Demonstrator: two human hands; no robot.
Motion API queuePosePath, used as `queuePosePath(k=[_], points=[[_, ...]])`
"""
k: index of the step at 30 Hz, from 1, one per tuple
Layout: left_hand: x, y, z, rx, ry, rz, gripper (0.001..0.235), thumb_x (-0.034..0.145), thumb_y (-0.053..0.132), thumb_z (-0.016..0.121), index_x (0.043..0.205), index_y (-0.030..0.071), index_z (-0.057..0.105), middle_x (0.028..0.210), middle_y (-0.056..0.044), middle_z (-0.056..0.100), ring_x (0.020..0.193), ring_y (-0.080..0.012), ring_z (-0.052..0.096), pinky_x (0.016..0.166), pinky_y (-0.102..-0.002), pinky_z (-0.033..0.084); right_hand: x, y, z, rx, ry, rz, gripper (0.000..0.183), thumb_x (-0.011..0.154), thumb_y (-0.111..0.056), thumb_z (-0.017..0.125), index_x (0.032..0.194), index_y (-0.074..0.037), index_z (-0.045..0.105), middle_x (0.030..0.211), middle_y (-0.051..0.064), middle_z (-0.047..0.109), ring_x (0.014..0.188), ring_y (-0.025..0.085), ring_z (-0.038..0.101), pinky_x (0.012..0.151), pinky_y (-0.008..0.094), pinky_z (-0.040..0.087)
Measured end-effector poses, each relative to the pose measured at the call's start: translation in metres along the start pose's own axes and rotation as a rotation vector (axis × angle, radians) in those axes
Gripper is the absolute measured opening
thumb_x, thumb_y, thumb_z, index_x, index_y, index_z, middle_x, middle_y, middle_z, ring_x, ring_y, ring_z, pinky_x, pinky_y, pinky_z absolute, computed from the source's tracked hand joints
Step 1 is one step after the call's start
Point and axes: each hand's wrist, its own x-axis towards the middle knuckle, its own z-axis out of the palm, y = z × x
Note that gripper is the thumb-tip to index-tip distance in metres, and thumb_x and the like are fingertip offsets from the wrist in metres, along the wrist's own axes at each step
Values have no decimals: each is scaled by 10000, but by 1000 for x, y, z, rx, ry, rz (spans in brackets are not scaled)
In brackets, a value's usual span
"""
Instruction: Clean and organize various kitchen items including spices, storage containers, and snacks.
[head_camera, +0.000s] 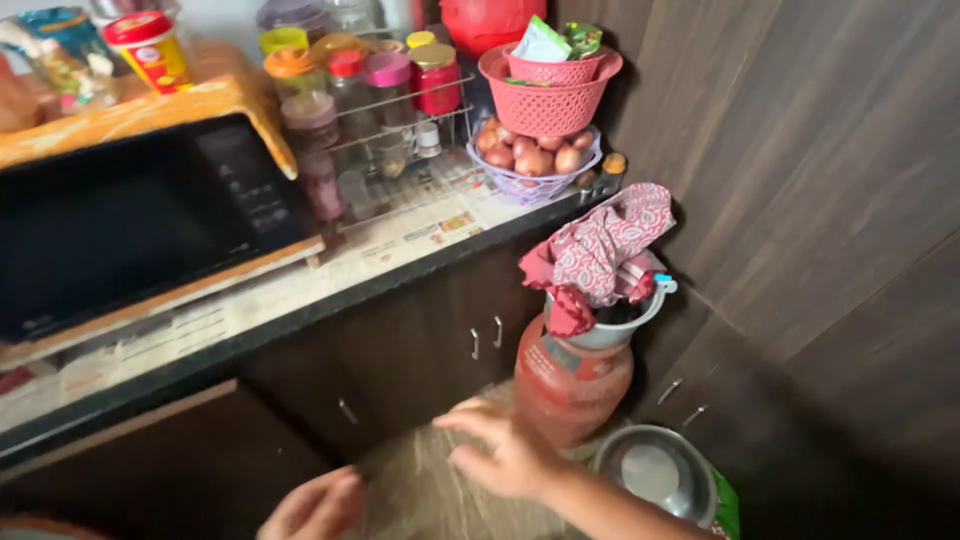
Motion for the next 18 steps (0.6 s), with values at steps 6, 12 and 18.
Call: queuePosePath(k=[6, 12, 18], points=[[71, -7, 119, -209, -339, -22, 231, 862, 124, 794, 957, -87, 786, 714, -141, 738, 589, -184, 658, 546, -327, 544, 34, 39, 4, -26, 1, -101, 283, 891, -74, 743, 1164, -43, 679, 1078, 119, 737, 999, 316, 727, 860, 399, 576], [161, -19, 186, -236, -435, -164, 206, 868, 149, 762, 977, -24, 754, 732, -130, 750, 560, -180, 656, 526, -339, 542, 85, 131, -21, -189, 74, 30, 70, 927, -54, 713, 995, -45, 698, 963, 114, 734, 915, 312, 722, 793, 404, 574], [236, -4, 196, -204, -468, -215, 204, 831, 88, 797, 1019, 25, 749, 753, -79, 733, 632, -129, 663, 583, -309, 536, 231, 230, -177, -624, 488, 72, 110, 950, -108, 575, 941, -44, 665, 909, 148, 696, 871, 335, 672, 782, 451, 527]])
